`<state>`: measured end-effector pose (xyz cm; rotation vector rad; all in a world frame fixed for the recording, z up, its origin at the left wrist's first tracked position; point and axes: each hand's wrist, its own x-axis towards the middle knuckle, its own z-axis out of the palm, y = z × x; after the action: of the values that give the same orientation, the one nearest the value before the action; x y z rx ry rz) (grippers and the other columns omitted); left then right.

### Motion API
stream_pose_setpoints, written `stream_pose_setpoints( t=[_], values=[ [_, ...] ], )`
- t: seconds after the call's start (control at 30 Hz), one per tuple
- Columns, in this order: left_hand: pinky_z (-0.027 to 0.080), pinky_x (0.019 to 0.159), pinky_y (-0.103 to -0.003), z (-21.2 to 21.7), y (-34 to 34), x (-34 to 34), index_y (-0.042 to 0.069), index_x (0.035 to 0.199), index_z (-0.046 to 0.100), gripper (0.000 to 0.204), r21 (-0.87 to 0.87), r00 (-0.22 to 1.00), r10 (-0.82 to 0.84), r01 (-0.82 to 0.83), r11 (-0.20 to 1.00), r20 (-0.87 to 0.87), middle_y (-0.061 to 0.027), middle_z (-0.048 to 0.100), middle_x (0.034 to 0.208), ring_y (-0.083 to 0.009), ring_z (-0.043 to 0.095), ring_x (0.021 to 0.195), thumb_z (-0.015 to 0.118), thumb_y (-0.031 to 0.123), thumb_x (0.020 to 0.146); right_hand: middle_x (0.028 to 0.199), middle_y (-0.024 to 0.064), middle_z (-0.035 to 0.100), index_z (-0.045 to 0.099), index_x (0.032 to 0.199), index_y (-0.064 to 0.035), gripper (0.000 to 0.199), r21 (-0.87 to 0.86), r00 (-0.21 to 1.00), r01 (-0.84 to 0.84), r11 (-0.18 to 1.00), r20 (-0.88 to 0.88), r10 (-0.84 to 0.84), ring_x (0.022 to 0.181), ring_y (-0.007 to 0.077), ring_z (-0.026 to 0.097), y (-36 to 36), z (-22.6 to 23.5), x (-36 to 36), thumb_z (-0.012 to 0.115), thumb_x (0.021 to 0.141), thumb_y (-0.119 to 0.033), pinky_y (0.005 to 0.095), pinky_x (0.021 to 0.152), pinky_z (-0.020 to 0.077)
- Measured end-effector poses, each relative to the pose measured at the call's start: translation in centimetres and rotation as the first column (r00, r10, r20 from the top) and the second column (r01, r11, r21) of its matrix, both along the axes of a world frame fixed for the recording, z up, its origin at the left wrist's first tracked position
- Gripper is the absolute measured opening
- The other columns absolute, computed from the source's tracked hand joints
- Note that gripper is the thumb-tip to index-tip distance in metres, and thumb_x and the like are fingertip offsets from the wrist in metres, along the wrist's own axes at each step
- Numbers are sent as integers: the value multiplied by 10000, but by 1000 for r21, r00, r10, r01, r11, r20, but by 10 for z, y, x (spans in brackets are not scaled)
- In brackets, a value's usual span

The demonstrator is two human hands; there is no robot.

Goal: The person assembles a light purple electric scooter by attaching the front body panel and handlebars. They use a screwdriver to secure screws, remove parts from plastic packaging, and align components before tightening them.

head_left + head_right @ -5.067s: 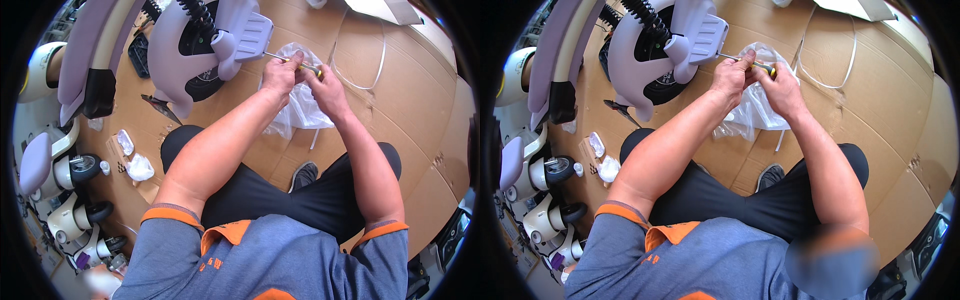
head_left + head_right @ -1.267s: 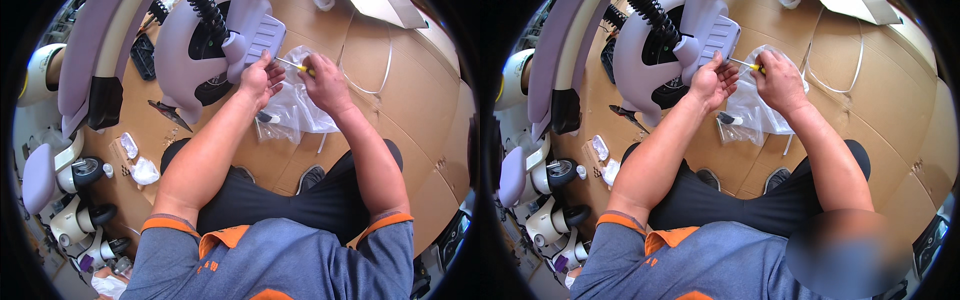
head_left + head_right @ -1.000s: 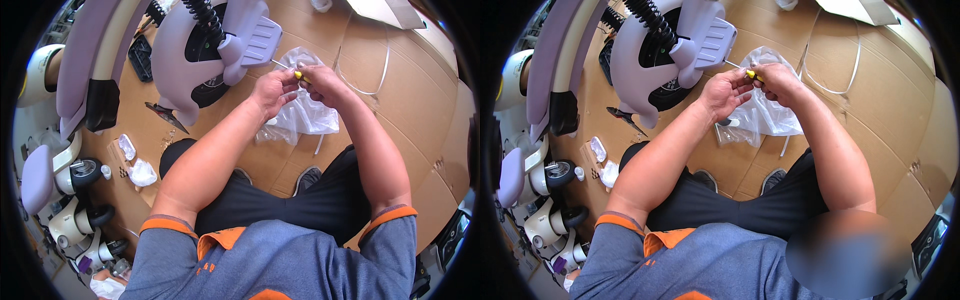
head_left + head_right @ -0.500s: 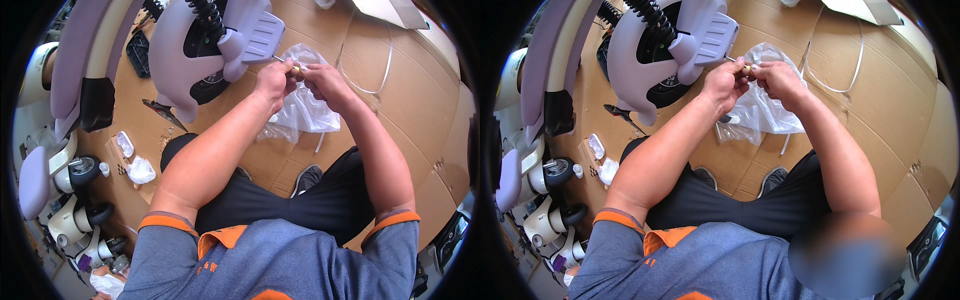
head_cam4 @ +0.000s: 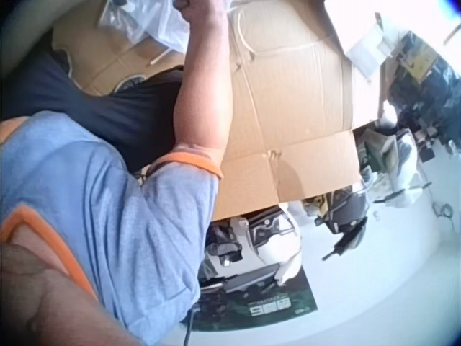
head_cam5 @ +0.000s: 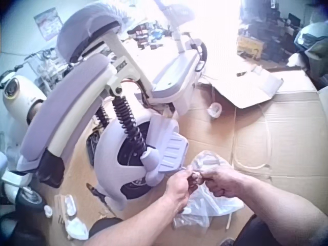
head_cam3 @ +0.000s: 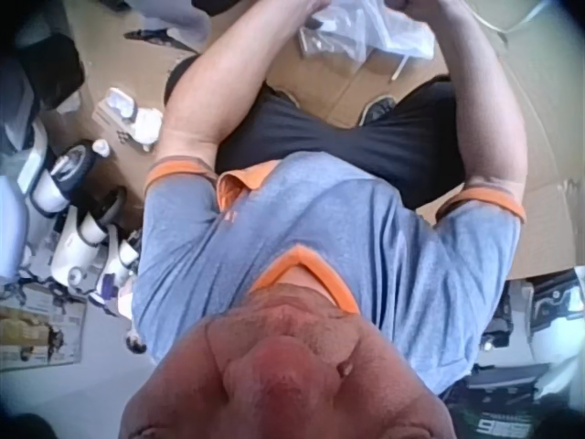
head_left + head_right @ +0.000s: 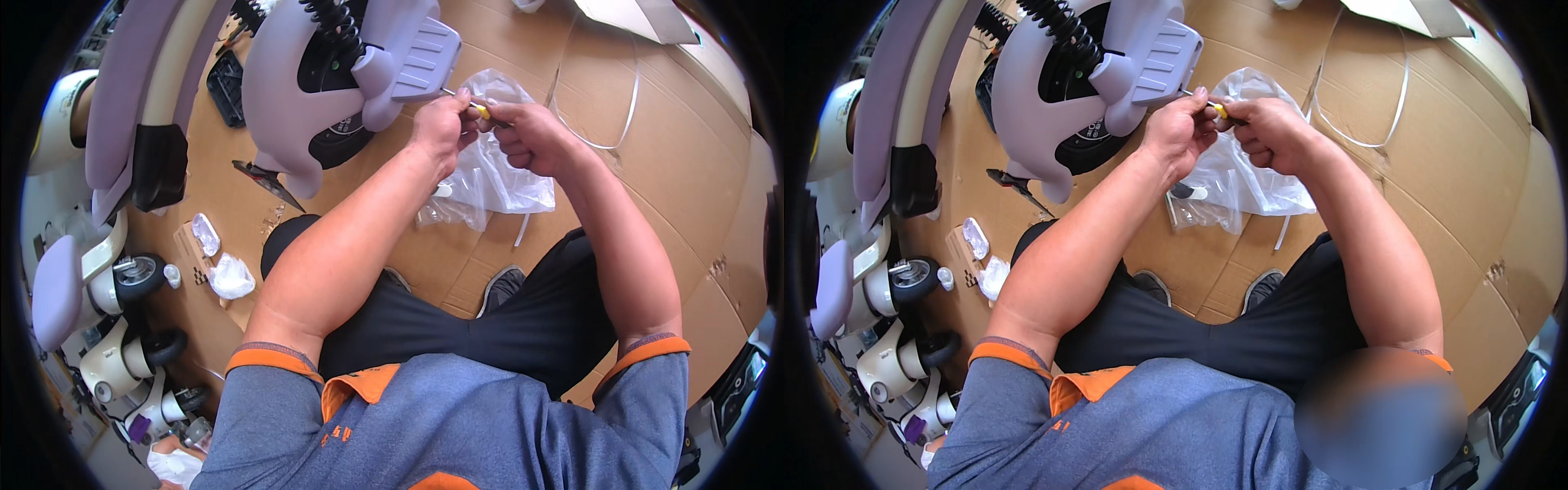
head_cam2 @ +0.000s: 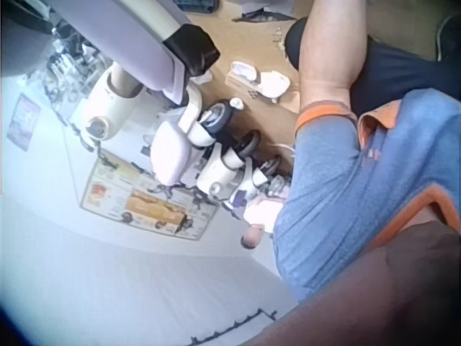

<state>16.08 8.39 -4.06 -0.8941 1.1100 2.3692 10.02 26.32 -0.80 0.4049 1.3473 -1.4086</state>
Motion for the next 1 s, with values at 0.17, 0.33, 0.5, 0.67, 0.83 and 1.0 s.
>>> stream_pose_setpoints(
  t=[0.17, 0.33, 0.5, 0.67, 0.83, 1.0],
  values=[
    [504, 712, -299, -9, -3, 4, 124, 1004, 727, 265, -64, 999, 47, -46, 997, 9, 37, 615, 794, -104, 553, 723, 628, 356, 1086, 740, 115, 666, 661, 1029, -39, 252, 609, -47, 202, 767, -776, 629, 749, 335, 675, -16, -1, 43, 635, 1010, -288, 461, 707, 542],
    [511, 734, -296, 0, 2, 0, 130, 1008, 732, 266, -61, 999, 24, -22, 998, 27, 39, 645, 809, -112, 568, 744, 637, 368, 1079, 716, 55, 610, 654, 1001, -54, 203, 477, 231, 35, 878, -859, 457, 653, 225, 592, -5, -9, 28, 641, 1022, -256, 393, 645, 498],
    [498, 730, -296, -4, 0, 0, 125, 996, 725, 272, -90, 1000, 14, -13, 996, 8, 43, 632, 798, -107, 553, 743, 634, 367, 1082, 654, -63, 486, 699, 914, -70, 357, -154, 999, 20, 988, 48, -13, 586, 91, 454, 8, -7, 3, 618, 1061, -386, 299, 538, 388],
    [504, 720, -301, -6, 0, -2, 111, 1001, 728, 287, -111, 999, 32, -30, 993, 16, 40, 622, 793, -101, 542, 728, 627, 366, 1087, 792, 121, 697, 683, 993, -40, 322, 603, -163, 196, 773, -757, 632, 802, 340, 692, -9, -5, 36, 653, 1015, -360, 444, 720, 546],
    [530, 759, -312, 4, -3, 2, 104, 1033, 732, 262, -61, 999, 0, 3, 998, 39, 27, 657, 833, -114, 580, 761, 603, 324, 1093, 711, 110, 655, 660, 958, -35, 305, 622, 131, 69, 780, -781, 611, 755, 316, 689, -10, 2, 31, 651, 1009, -336, 459, 691, 534],
    [521, 767, -311, -3, -9, 3, 99, 1047, 732, 232, -108, 999, -36, 35, 994, -10, 20, 664, 871, -116, 586, 789, 602, 287, 1085, 719, 118, 660, 669, 966, -46, 307, 265, 814, -129, 956, -522, 255, 718, 313, 674, -1, -10, 11, 619, 1031, -341, 445, 692, 537]
  ],
)
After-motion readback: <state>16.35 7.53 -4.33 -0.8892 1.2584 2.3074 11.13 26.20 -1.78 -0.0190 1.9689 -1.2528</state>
